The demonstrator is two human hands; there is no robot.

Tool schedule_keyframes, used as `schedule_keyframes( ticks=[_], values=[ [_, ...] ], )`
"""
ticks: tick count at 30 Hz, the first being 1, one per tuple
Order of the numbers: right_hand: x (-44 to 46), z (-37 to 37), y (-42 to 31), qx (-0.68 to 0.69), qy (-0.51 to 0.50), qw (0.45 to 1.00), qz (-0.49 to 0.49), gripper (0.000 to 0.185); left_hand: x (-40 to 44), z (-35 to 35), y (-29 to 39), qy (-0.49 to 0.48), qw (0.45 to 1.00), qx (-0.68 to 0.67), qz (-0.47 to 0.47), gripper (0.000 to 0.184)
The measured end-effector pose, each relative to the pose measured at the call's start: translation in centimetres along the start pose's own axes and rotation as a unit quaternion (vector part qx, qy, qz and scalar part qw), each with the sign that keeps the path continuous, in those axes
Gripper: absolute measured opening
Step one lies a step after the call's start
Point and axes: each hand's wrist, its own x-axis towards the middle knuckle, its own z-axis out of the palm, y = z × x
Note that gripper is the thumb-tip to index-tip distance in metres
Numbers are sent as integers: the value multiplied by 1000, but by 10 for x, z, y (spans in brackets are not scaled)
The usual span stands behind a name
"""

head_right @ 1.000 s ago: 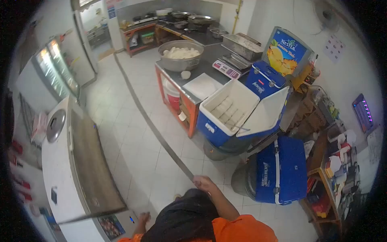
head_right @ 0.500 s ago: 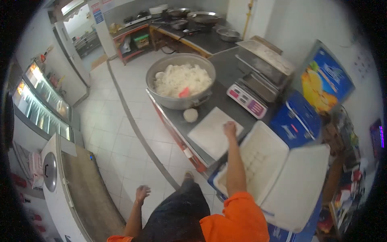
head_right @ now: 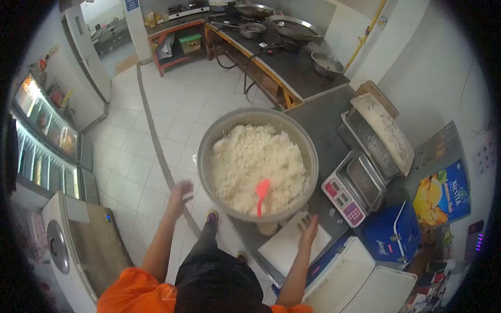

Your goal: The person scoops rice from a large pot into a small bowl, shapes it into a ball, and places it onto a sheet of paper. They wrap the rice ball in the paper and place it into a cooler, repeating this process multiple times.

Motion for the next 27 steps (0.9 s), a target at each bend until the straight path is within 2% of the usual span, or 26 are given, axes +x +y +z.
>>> schedule_keyframes(
  ticks=[1,3,4,5,6,7,9,12,14,16,17,19,20,23,24,26,27],
  values=[
    [-21,22,1,38,-6,999,18,67,35,15,37,3,1000,-18,4,53],
    [-43,70,-4,72,-8,997,30,68,112,34,74,-13,996,61,57,56],
    [-56,92,-8,82,-28,996,-7,68,137,43,86,-21,997,58,50,56],
    [-61,109,-12,92,-44,994,-43,68,160,54,94,-73,978,156,121,55],
    [-49,110,0,11,15,998,-61,71,180,66,102,-126,940,249,195,55],
    [-44,116,-3,11,31,997,-65,71,189,76,110,-142,939,247,192,55],
    [-41,120,-8,-49,57,996,-57,72,191,86,117,-141,912,343,174,54],
    [-35,118,-19,-56,97,992,-51,70,168,80,100,-164,918,301,197,52],
    [-13,97,-20,-124,89,987,-49,68,145,68,102,-183,923,272,202,50],
    [15,84,-15,-144,68,983,-88,69,130,54,100,-199,919,309,146,50],
    [26,82,-19,-165,50,982,-72,70,125,48,92,-217,913,315,142,50],
    [53,90,-33,-199,16,978,-59,72,115,34,93,-182,928,319,60,44],
    [72,92,-39,-215,1,974,-65,72,110,32,93,-189,945,262,52,39],
    [126,110,-81,-234,-62,968,-71,74,92,31,92,-181,945,266,58,35],
    [141,119,-93,-250,-79,962,-76,76,86,30,92,-186,952,244,22,37],
    [196,131,-82,-268,-35,950,-154,62,60,35,98,-177,954,239,25,38],
    [214,139,-90,-276,-67,950,-133,61,48,40,99,-160,962,221,34,40]
  ],
)
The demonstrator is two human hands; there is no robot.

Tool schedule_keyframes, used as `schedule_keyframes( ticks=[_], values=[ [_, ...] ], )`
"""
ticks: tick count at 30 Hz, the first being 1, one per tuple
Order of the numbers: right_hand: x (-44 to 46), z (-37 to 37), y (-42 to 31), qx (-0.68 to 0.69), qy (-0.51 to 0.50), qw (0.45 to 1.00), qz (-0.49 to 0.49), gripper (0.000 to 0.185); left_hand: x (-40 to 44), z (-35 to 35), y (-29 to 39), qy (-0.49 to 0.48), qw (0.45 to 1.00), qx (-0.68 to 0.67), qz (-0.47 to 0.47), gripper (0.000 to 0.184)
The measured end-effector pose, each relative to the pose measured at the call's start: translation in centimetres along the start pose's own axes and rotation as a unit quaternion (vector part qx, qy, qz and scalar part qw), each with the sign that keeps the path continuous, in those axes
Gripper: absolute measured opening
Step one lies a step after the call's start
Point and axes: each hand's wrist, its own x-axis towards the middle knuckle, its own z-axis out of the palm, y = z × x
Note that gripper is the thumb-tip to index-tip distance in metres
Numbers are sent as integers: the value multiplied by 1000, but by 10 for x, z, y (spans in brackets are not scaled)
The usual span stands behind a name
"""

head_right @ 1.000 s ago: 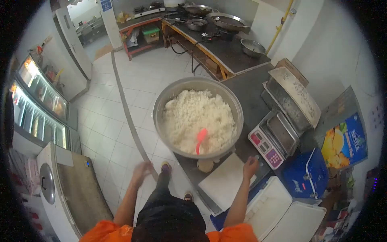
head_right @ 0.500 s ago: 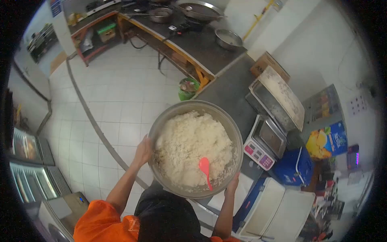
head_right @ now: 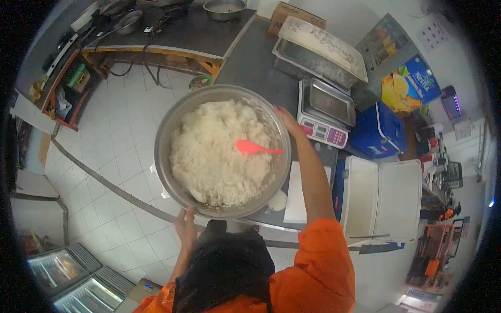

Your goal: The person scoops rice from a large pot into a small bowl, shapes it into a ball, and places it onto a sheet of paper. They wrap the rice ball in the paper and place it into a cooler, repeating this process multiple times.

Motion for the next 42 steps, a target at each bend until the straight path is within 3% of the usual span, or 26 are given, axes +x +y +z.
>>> schedule_keyframes(
  ticks=[3,5,8,10,12,13,14,15,16,19,20,21,22,23,25,26,29,30,32,36,38,40,42],
  values=[
    [23,14,-34,-22,-53,998,35,62,-17,17,-16,21,1000,-6,0,42],
    [52,10,-47,-123,-84,989,8,68,-22,29,-15,25,1000,-6,-4,42],
    [23,6,-104,-182,-171,968,35,74,-29,45,-21,27,998,-61,-3,43],
    [29,7,-97,-194,-171,964,59,77,-33,55,-26,101,991,-83,-27,43],
    [42,4,-77,-257,-113,960,-17,71,-38,58,-40,98,991,-84,-31,48],
    [36,-7,-71,-253,-113,961,-14,71,-46,64,-39,152,980,-116,-47,50],
    [30,-20,-63,-224,-95,967,-76,63,-54,70,-40,205,965,-147,-64,52],
    [15,-33,-61,-194,-77,968,-136,55,-64,74,-54,216,955,-188,-80,53],
    [-11,-47,-53,-191,-76,970,-131,55,-76,81,-65,215,956,-182,-81,53],
    [-129,-87,-1,-66,3,980,-185,30,-102,119,-86,61,979,-150,-123,36],
    [-165,-97,24,-32,25,979,-199,26,-109,139,-88,6,989,-76,-125,32],
    [-192,-106,61,-99,57,952,-284,22,-110,159,-112,-37,997,-41,-61,34],
    [-238,-109,65,-33,83,977,-193,20,-115,188,-100,-47,998,38,-12,49],
    [-271,-112,88,-51,87,987,-125,21,-118,208,-85,-67,984,165,26,77],
    [-333,-113,98,-13,91,995,26,25,-99,246,-103,-42,917,325,229,103],
    [-349,-107,145,44,63,996,38,27,-89,261,-108,-42,915,329,229,103],
    [-400,-87,185,75,34,996,36,21,-67,286,-125,-37,890,371,260,115],
    [-409,-84,187,78,35,996,36,21,-59,288,-134,-48,902,345,253,115],
    [-415,-73,186,188,8,973,137,23,-55,292,-135,-65,912,319,248,114],
    [-396,-53,176,287,-29,941,179,33,-72,300,-115,-61,917,295,263,111],
    [-380,-49,169,561,-118,775,265,46,-86,309,-100,-67,922,267,272,111],
    [-369,-57,165,597,-91,754,259,49,-100,326,-76,-155,820,366,411,115],
    [-359,-61,161,672,-27,701,239,56,-117,347,-45,-187,836,350,380,114]
  ],
)
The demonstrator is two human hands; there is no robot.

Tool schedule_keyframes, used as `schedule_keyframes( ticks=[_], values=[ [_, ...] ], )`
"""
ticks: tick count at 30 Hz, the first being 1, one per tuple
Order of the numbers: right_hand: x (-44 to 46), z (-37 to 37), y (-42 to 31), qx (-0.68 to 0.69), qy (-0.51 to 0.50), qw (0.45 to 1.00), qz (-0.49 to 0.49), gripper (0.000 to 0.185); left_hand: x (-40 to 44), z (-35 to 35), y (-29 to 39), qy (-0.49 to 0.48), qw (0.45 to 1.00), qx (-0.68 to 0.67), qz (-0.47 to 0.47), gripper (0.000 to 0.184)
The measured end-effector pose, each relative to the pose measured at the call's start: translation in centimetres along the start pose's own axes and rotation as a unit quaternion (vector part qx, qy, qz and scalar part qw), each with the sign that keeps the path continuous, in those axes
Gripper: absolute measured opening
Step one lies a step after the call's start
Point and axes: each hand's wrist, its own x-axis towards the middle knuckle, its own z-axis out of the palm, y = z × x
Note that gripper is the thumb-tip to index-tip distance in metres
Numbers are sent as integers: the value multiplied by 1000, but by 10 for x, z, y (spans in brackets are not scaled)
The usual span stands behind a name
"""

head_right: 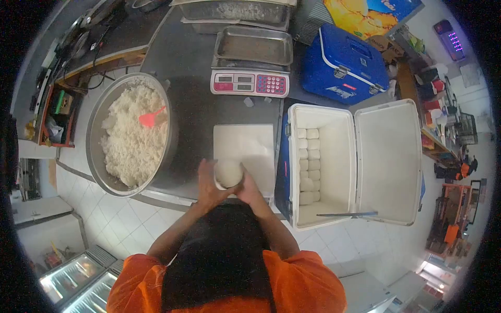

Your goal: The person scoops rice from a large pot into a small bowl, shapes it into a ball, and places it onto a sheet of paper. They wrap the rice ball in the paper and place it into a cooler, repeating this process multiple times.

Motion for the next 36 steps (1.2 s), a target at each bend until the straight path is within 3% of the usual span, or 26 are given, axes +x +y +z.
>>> schedule_keyframes(
  ticks=[2,3,4,5,6,7,8,10,11,13,16,18,19,20,21,22,23,25,26,28,29,31,32,34,35,36],
  values=[
    [-1,-13,-22,-22,-40,999,-16,55,-1,-3,6,-32,999,-38,-18,114],
    [-14,3,-35,-171,21,976,-131,52,-6,-5,0,-25,999,-13,16,112],
    [-19,16,-43,-316,76,915,-241,49,-11,-7,-7,-16,999,13,51,111],
    [-18,18,-45,-320,73,915,-236,49,-21,-5,-18,-13,999,13,44,111],
    [-20,18,-43,-544,102,745,-372,48,-38,-2,-30,18,998,-54,10,105],
    [-20,17,-42,-714,117,502,-474,48,-52,-4,-36,50,991,-119,-23,100],
    [-16,7,-37,-715,117,504,-471,48,-65,-9,-42,48,991,-119,-26,100],
    [0,-18,-30,-835,42,368,-407,50,-81,-20,-49,-59,973,-118,-191,77],
    [5,-25,-30,-832,47,377,-405,51,-83,-21,-54,-50,973,-120,-190,77],
    [5,-24,-33,-819,34,399,-411,50,-103,-28,-61,13,955,-153,-254,40],
    [-8,-16,-40,-800,26,441,-405,50,-110,-43,-63,36,936,-202,-285,26],
    [-25,2,-53,-745,80,459,-477,59,-105,-61,-47,63,953,-163,-249,30],
    [-33,13,-61,-687,94,512,-508,66,-103,-67,-45,35,952,-182,-242,27],
    [-45,28,-68,-639,122,597,-470,62,-99,-71,-43,8,951,-201,-233,28],
    [-52,32,-73,-611,83,660,-428,58,-90,-73,-41,15,951,-202,-234,28],
    [-57,37,-74,-580,40,719,-381,54,-80,-74,-37,-9,912,-315,-262,32],
    [-58,46,-69,-623,-31,703,-343,53,-69,-77,-35,-28,860,-422,-285,40],
    [-62,84,-44,-676,-149,666,-279,54,-50,-78,-39,-80,807,-559,-170,56],
    [-63,109,-22,-651,-188,688,-258,51,-50,-79,-45,-60,812,-555,-169,56],
    [-62,157,8,-748,-259,561,-242,42,-51,-85,-58,-115,828,-538,-109,64],
    [-59,180,16,-751,-271,551,-242,42,-57,-94,-65,-99,831,-538,-105,64],
    [-42,233,28,-830,-285,410,-249,25,-79,-114,-78,-116,668,-683,-270,64],
    [-27,267,33,-828,-278,409,-263,23,-96,-117,-92,-111,668,-686,-264,64],
    [32,310,43,-853,-203,317,-361,25,-136,-120,-126,-22,457,-805,-379,55],
    [68,331,50,-861,-175,283,-384,26,-150,-128,-139,-20,453,-809,-373,55],
    [118,337,54,-879,-163,165,-416,28,-166,-136,-151,17,406,-830,-382,56]
  ],
)
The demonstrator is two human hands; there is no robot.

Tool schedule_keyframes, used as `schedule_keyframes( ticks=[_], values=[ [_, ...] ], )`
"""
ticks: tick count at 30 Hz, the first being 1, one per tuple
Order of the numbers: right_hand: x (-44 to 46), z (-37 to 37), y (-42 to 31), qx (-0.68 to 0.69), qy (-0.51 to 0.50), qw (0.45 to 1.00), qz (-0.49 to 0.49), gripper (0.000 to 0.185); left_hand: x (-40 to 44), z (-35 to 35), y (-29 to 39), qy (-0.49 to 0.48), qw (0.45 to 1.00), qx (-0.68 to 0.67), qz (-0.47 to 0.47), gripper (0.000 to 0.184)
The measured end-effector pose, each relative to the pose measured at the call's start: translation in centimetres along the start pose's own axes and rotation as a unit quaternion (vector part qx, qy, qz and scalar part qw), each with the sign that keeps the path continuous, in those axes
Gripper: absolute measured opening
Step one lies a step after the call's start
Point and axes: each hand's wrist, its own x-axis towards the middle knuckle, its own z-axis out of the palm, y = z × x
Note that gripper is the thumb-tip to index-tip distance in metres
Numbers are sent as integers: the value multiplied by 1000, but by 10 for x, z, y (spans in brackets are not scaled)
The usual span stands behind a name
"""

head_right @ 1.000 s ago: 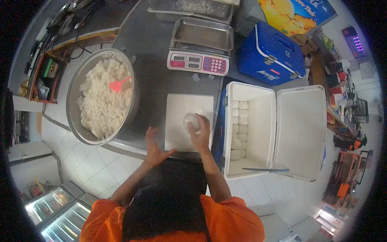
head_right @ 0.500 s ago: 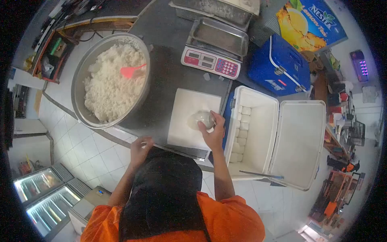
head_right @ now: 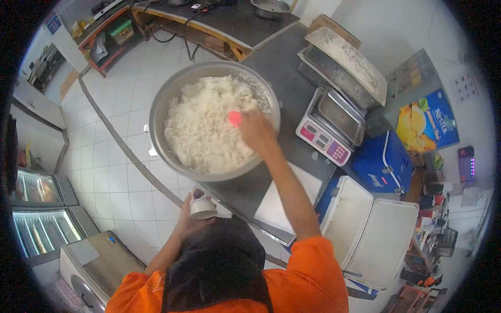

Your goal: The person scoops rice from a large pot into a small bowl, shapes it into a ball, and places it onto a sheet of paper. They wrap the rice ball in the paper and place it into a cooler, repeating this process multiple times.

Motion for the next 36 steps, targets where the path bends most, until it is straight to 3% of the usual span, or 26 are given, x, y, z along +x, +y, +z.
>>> schedule_keyframes(
  ticks=[1,2,3,4,5,8,9,11,13,16,18,20,23,27,29,32,34,35,36],
  values=[
    [27,26,14,-116,3,992,-44,30,-9,-12,8,17,998,-63,8,57],
    [47,30,12,-160,-120,979,-25,33,-15,-20,14,15,997,-74,11,57],
    [61,34,10,-204,-241,949,-5,36,-21,-28,21,81,990,-103,55,58],
    [67,55,25,-168,-282,944,24,39,-25,-34,29,146,976,-131,97,58],
    [72,74,40,-132,-321,936,54,42,-26,-37,40,145,975,-141,96,58],
    [65,59,23,-153,-319,932,79,39,-23,-31,72,126,969,-129,171,51],
    [62,53,6,-159,-325,929,74,39,-21,-29,82,106,971,-147,155,50],
    [50,37,-34,-57,-257,962,80,41,-15,-17,97,111,969,-143,166,52],
    [43,29,-94,-69,-327,941,51,36,-13,4,111,95,970,-121,187,53],
    [23,52,-139,-94,-315,945,4,36,-3,23,120,134,961,-149,190,54],
    [14,56,-153,-81,-249,964,-42,42,-2,30,124,152,963,-133,179,55],
    [12,49,-153,-60,-242,968,-22,38,-9,47,129,234,953,-87,170,58],
    [18,33,-144,9,-221,974,-54,37,-6,37,127,200,964,-63,164,60],
    [24,49,-139,1,-354,933,-68,29,-12,55,139,247,953,-49,167,58],
    [18,71,-132,27,-397,915,-62,26,-10,53,137,182,955,-59,228,55],
    [31,99,-106,133,-403,902,-83,22,-4,47,133,209,951,-18,228,55],
    [38,123,-80,294,-466,834,-8,21,-5,47,134,210,950,-23,230,57],
    [34,136,-68,379,-407,829,-56,23,-7,46,135,209,950,-25,232,60],
    [40,130,-65,378,-405,831,-59,23,-11,44,135,207,949,-24,235,60]
  ],
)
